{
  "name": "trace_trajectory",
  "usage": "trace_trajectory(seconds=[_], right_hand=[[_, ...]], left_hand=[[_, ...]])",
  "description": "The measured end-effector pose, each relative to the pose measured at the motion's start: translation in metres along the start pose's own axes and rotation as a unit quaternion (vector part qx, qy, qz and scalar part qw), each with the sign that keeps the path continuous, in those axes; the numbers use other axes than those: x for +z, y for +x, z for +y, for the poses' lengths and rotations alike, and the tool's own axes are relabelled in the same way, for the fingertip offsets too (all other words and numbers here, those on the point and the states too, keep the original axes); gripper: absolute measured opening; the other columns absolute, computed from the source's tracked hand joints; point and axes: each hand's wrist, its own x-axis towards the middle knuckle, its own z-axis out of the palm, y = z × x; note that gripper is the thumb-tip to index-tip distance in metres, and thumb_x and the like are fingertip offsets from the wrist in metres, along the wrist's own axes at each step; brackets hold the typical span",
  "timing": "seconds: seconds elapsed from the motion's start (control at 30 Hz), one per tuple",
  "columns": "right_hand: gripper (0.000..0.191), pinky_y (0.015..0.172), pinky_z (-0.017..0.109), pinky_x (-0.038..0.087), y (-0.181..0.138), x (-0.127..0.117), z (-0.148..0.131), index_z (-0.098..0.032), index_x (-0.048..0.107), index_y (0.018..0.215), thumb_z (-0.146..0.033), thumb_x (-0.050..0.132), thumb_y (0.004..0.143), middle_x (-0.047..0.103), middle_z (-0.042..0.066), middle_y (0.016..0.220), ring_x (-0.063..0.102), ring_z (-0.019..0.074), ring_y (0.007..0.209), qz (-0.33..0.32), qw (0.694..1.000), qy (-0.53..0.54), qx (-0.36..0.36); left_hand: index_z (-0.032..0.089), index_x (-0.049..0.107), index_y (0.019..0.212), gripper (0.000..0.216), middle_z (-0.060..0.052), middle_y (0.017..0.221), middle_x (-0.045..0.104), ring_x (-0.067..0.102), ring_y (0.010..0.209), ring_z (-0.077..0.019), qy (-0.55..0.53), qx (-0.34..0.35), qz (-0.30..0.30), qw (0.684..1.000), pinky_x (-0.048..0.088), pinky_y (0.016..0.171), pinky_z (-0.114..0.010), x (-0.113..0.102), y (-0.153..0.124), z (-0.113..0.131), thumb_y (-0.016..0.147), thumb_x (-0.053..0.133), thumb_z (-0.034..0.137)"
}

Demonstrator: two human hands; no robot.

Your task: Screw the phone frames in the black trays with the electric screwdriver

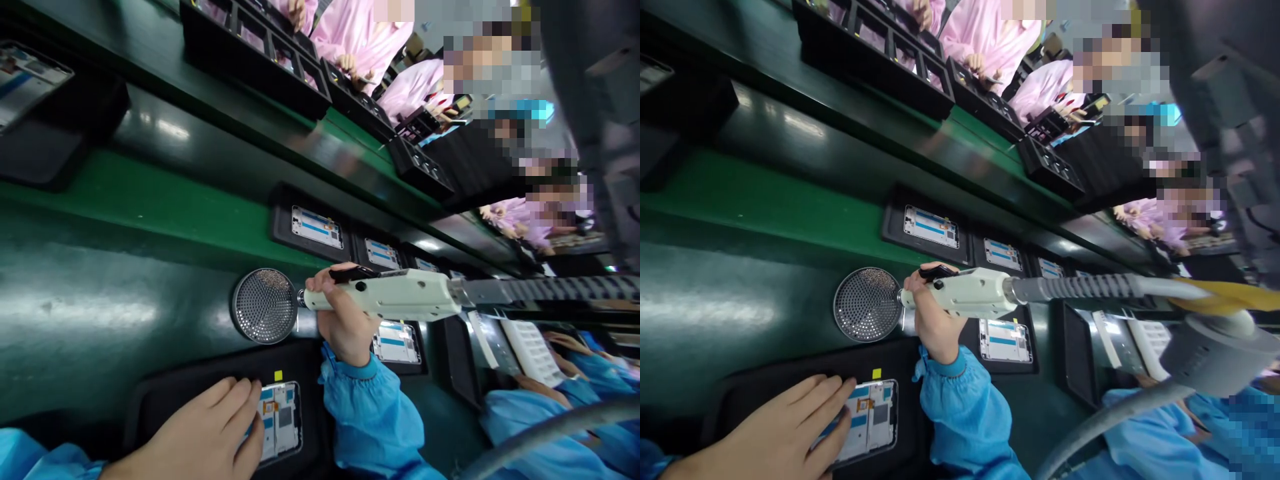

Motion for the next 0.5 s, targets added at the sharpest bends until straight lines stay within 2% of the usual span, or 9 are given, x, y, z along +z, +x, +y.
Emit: trace_trajectory(seconds=[0.07, 0.13, 0.23, 0.3, 0.4, 0.5], right_hand=[[0.020, 0.059, 0.028, 0.048, 0.000, 0.000, 0.000, -0.021, 0.064, 0.088, -0.016, 0.074, 0.072, 0.056, -0.003, 0.066, 0.055, 0.0111, 0.062, 0.002, 1.000, 0.004, 0.005], [0.019, 0.059, 0.029, 0.047, 0.000, 0.000, 0.002, -0.021, 0.063, 0.087, -0.016, 0.074, 0.072, 0.057, -0.003, 0.066, 0.055, 0.0113, 0.062, 0.006, 1.000, 0.002, 0.008], [0.021, 0.059, 0.030, 0.047, 0.001, 0.002, 0.005, -0.021, 0.062, 0.087, -0.016, 0.075, 0.070, 0.056, -0.003, 0.066, 0.054, 0.0113, 0.061, 0.010, 1.000, -0.001, 0.003], [0.024, 0.060, 0.030, 0.047, 0.002, 0.003, 0.004, -0.021, 0.062, 0.088, -0.017, 0.075, 0.069, 0.055, -0.004, 0.064, 0.054, 0.0118, 0.061, 0.011, 1.000, -0.005, -0.004], [0.024, 0.062, 0.033, 0.048, -0.002, 0.003, -0.013, -0.021, 0.063, 0.090, -0.018, 0.075, 0.069, 0.054, -0.004, 0.064, 0.055, 0.0134, 0.063, 0.018, 0.999, -0.018, -0.025], [0.020, 0.062, 0.033, 0.047, -0.017, 0.000, -0.046, -0.024, 0.066, 0.090, -0.018, 0.072, 0.072, 0.052, -0.003, 0.064, 0.054, 0.0146, 0.064, 0.004, 0.998, -0.022, -0.056]], left_hand=[[0.016, 0.071, 0.103, 0.024, -0.010, 0.107, 0.076, 0.066, 0.101, -0.0243, -0.007, 0.006, -0.010, 1.000, 0.039, 0.093, -0.038, 0.000, -0.001, 0.001, 0.093, 0.058, 0.035], [0.016, 0.072, 0.106, 0.035, -0.011, 0.112, 0.074, 0.064, 0.108, -0.0262, -0.011, -0.007, -0.015, 1.000, 0.037, 0.098, -0.040, -0.001, -0.002, 0.000, 0.093, 0.060, 0.046], [0.018, 0.072, 0.110, 0.055, -0.014, 0.126, 0.069, 0.059, 0.118, -0.0356, -0.015, -0.055, -0.029, 0.998, 0.033, 0.103, -0.049, -0.004, -0.004, -0.003, 0.085, 0.060, 0.065], [0.019, 0.072, 0.113, 0.062, -0.016, 0.131, 0.066, 0.056, 0.120, -0.0429, -0.017, -0.081, -0.044, 0.996, 0.031, 0.102, -0.056, -0.006, -0.007, -0.004, 0.080, 0.063, 0.070], [0.020, 0.072, 0.113, 0.061, -0.014, 0.125, 0.069, 0.057, 0.119, -0.0449, -0.023, -0.074, -0.044, 0.996, 0.032, 0.101, -0.058, -0.010, -0.015, 0.000, 0.079, 0.065, 0.071], [0.017, 0.072, 0.109, 0.055, -0.013, 0.121, 0.070, 0.056, 0.121, -0.0438, -0.025, -0.060, -0.047, 0.997, 0.030, 0.107, -0.058, -0.018, -0.021, 0.008, 0.085, 0.062, 0.065]])
